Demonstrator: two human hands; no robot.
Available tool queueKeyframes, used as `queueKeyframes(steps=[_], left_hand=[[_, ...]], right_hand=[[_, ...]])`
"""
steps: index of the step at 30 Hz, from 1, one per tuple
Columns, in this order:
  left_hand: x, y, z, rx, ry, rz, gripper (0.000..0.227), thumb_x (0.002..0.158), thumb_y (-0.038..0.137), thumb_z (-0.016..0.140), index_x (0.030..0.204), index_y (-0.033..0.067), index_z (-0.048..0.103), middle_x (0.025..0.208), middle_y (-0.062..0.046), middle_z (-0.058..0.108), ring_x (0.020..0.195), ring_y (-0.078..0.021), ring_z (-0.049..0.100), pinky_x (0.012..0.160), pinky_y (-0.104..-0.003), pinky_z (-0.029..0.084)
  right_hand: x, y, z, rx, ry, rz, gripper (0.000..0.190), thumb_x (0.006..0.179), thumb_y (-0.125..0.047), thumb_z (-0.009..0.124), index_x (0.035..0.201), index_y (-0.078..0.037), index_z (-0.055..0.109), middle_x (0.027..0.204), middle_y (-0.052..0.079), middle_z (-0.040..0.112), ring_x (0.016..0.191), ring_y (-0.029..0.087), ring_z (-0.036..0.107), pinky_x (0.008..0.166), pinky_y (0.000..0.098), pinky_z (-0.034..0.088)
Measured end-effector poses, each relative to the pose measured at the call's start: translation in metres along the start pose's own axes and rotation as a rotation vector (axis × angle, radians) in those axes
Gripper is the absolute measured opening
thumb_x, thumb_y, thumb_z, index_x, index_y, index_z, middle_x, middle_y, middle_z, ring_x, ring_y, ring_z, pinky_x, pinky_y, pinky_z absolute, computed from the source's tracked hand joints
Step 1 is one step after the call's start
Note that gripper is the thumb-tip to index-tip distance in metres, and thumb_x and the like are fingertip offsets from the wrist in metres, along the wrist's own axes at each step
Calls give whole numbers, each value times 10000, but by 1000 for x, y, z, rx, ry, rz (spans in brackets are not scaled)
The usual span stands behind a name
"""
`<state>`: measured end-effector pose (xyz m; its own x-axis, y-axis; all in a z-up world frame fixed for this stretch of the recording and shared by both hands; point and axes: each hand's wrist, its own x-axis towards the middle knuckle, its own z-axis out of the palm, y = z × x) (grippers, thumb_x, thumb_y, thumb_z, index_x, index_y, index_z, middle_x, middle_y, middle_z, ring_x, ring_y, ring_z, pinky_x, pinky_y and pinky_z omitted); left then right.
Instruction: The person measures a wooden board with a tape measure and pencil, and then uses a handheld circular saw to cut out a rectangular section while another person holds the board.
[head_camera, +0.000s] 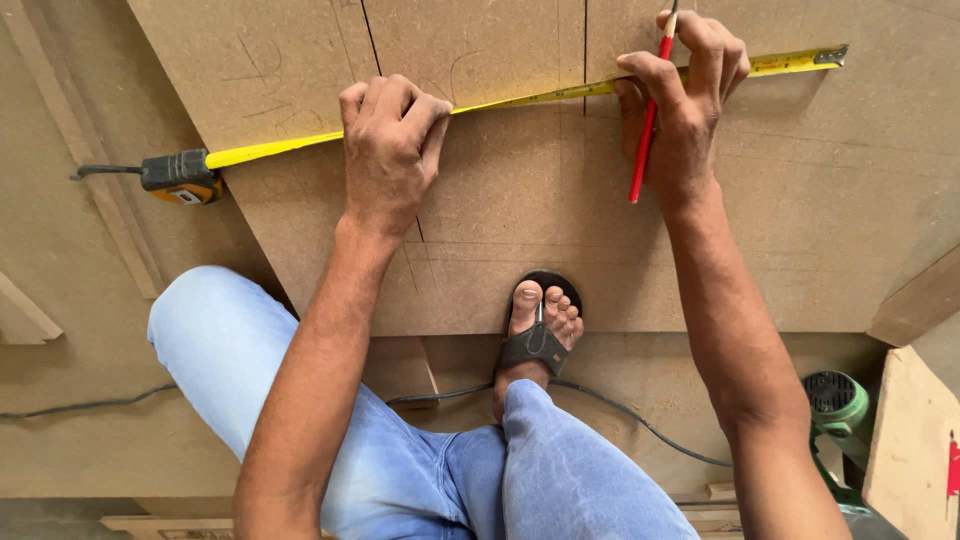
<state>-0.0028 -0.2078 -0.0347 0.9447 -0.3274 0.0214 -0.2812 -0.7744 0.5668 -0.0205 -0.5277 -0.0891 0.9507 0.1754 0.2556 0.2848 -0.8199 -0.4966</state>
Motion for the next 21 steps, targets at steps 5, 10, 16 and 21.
queueKeyframes(steps=[5, 10, 16, 21], left_hand=[[1, 1, 1, -4, -2, 8, 98, 976, 107, 828, 985, 103, 731, 900, -5, 584, 884, -182, 565, 927, -382, 388], [2, 3, -2, -8, -15, -7, 101, 972, 97, 823, 976, 97, 722, 901, -14, 571, 895, -190, 566, 935, -385, 390], [1, 3, -1, 9, -16, -8, 111, 976, 101, 822, 965, 101, 712, 902, -13, 565, 898, -188, 566, 944, -385, 394], [-1, 0, 4, 21, -14, 2, 99, 994, 96, 812, 969, 115, 719, 898, 2, 565, 890, -173, 564, 945, -381, 395]], right_hand=[[-3, -5, 3, 102, 53, 15, 83, 1104, -219, 749, 1181, -190, 759, 1372, 98, 608, 1333, 260, 508, 1115, 470, 423], [-2, -23, 9, 508, 79, 92, 206, 1022, -114, 602, 1177, -90, 736, 1062, 78, 640, 983, 186, 602, 837, 371, 578], [4, -53, 12, 812, -22, 181, 184, 839, 17, 597, 1003, -1, 680, 838, 45, 634, 657, 117, 540, 572, 247, 466], [6, -68, 9, 655, -12, 171, 215, 780, 72, 630, 976, -1, 679, 852, 75, 649, 752, 167, 558, 639, 292, 466]])
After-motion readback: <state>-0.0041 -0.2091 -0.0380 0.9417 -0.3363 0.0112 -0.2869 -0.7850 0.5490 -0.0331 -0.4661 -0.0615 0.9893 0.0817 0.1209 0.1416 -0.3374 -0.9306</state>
